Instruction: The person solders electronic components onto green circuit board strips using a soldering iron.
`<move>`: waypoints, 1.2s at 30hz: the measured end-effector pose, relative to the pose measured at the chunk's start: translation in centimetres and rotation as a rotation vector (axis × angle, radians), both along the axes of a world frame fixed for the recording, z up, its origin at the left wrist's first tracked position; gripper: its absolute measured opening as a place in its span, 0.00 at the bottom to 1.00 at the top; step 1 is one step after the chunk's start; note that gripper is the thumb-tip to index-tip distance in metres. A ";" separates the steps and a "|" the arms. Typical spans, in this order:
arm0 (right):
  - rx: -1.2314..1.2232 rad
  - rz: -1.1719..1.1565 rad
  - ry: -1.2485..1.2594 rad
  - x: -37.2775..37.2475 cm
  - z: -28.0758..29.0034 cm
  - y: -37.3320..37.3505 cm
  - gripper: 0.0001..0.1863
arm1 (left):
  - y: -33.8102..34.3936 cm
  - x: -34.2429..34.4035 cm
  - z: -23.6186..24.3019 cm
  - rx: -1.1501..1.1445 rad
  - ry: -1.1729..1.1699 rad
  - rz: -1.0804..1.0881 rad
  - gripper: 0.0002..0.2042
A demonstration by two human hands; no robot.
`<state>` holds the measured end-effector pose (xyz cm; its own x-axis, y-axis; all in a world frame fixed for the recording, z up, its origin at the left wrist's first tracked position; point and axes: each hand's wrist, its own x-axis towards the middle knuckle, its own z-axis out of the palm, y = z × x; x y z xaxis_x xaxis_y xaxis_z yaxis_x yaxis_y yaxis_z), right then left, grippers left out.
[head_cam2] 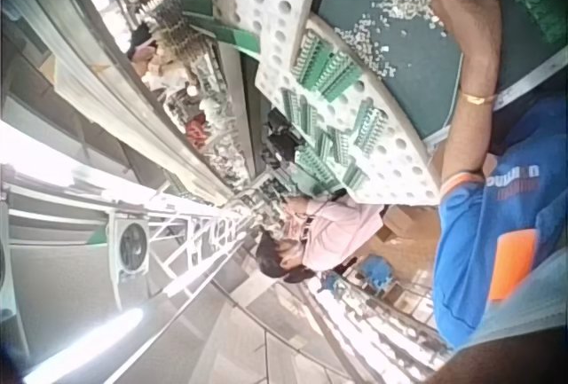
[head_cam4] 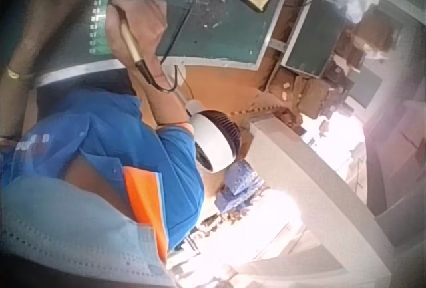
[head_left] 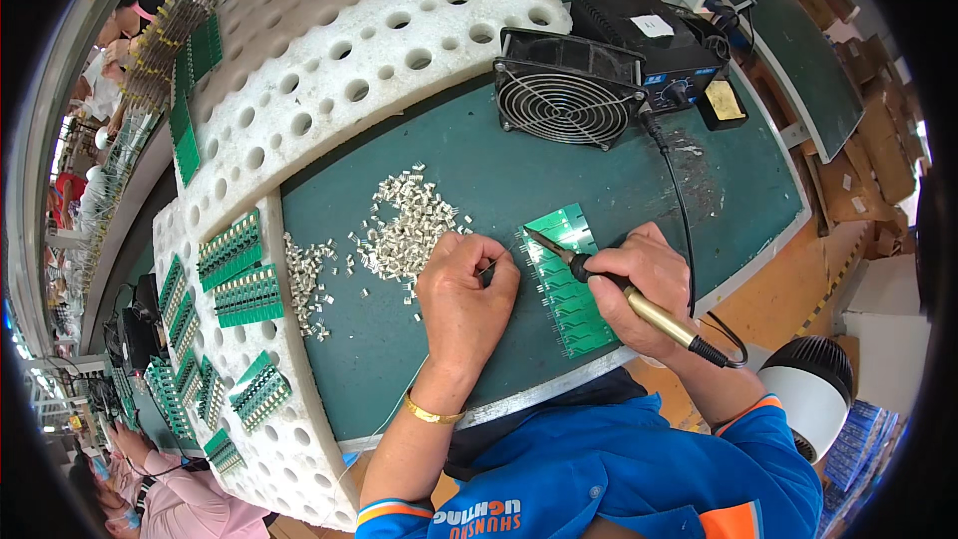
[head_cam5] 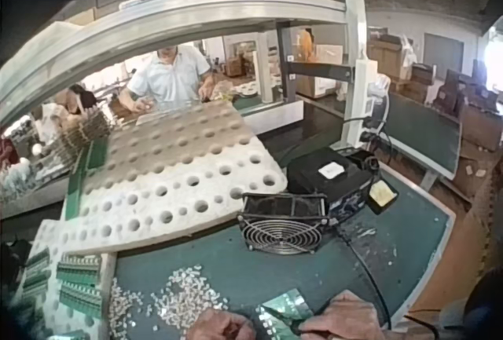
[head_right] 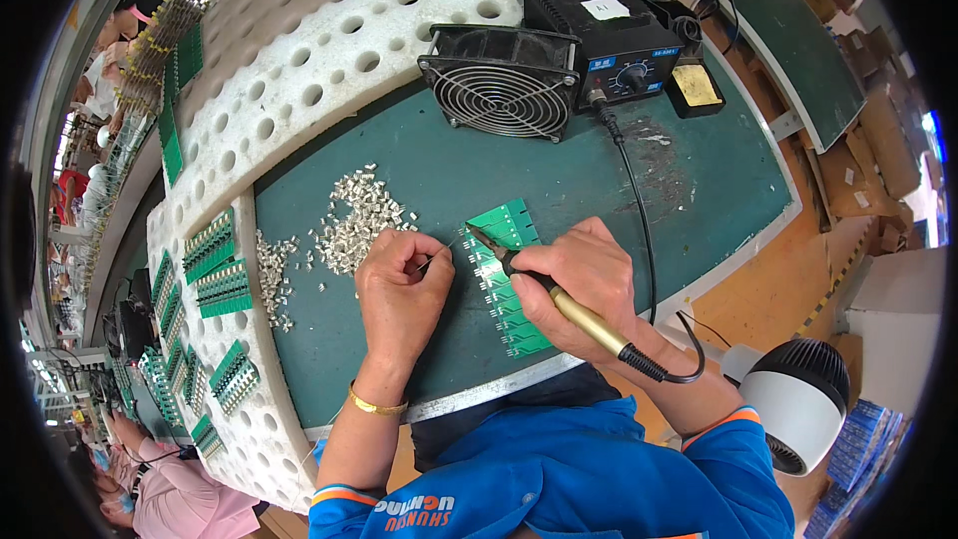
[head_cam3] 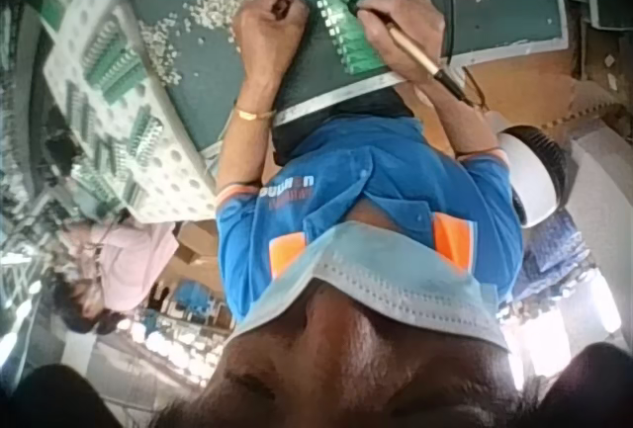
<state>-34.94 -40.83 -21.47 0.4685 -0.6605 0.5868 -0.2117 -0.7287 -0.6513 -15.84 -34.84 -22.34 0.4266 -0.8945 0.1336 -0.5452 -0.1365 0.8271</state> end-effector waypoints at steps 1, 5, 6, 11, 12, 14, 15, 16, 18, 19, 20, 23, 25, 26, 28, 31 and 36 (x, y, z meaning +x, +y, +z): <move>-0.039 0.012 0.017 0.0 -0.1 0.0 0.07 | 0.0 0.0 0.0 -0.002 0.009 -0.001 0.03; -0.071 0.020 0.029 -0.1 -0.1 0.1 0.08 | 0.0 -0.1 0.2 0.006 0.009 -0.005 0.03; -0.075 0.018 0.015 -0.1 -0.2 0.1 0.09 | 0.0 -0.1 0.2 0.001 0.005 -0.007 0.03; -0.105 0.019 -0.004 0.0 -0.5 0.0 0.10 | -0.1 0.0 -0.1 -0.017 0.005 -0.007 0.03; -0.118 0.024 0.004 0.0 -0.5 0.1 0.11 | -0.1 0.0 -0.2 -0.017 0.003 -0.010 0.03; -0.131 0.028 0.013 -0.1 -0.6 0.2 0.11 | -0.1 0.0 -0.2 -0.017 0.001 -0.015 0.03; -0.137 0.031 0.015 -0.1 -0.6 0.2 0.12 | -0.1 -0.1 -0.2 -0.016 0.001 -0.018 0.03; -0.143 0.034 0.017 -0.2 -0.6 0.3 0.12 | -0.1 -0.1 -0.2 -0.015 0.000 -0.022 0.03; -0.150 0.035 0.021 -0.2 -0.6 0.3 0.13 | 0.0 0.0 -0.2 -0.011 -0.004 -0.021 0.03; -0.156 0.038 0.025 -0.2 -0.6 0.3 0.13 | 0.0 0.0 -0.2 -0.007 -0.009 -0.019 0.03; -0.157 0.039 0.025 -0.2 -0.6 0.4 0.13 | 0.0 0.0 -0.2 -0.007 -0.009 -0.019 0.03; -0.158 0.039 0.030 -0.2 -0.7 0.6 0.13 | 0.1 -0.1 -0.1 0.003 0.007 -0.014 0.03; -0.149 0.030 0.041 -0.2 -0.6 0.8 0.13 | 0.1 -0.2 -0.1 0.001 0.011 -0.013 0.03; -0.148 0.030 0.041 -0.2 -0.7 0.8 0.13 | 0.1 -0.2 0.0 0.001 0.011 -0.014 0.03; -0.152 0.030 0.036 -0.2 -0.6 0.9 0.13 | 0.1 -0.2 0.1 0.007 0.002 -0.010 0.03; -0.156 0.027 0.035 -0.2 -0.6 1.0 0.14 | 0.2 -0.1 0.0 -0.006 -0.003 -0.021 0.03; -0.150 0.030 0.035 -0.3 -0.6 1.1 0.15 | 0.2 -0.2 -0.2 0.005 0.007 -0.024 0.03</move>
<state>-35.23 -39.73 -22.07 0.5081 -0.5521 0.6611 -0.2091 -0.8236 -0.5272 -16.02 -34.64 -22.51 0.4055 -0.9054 0.1259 -0.5428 -0.1277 0.8301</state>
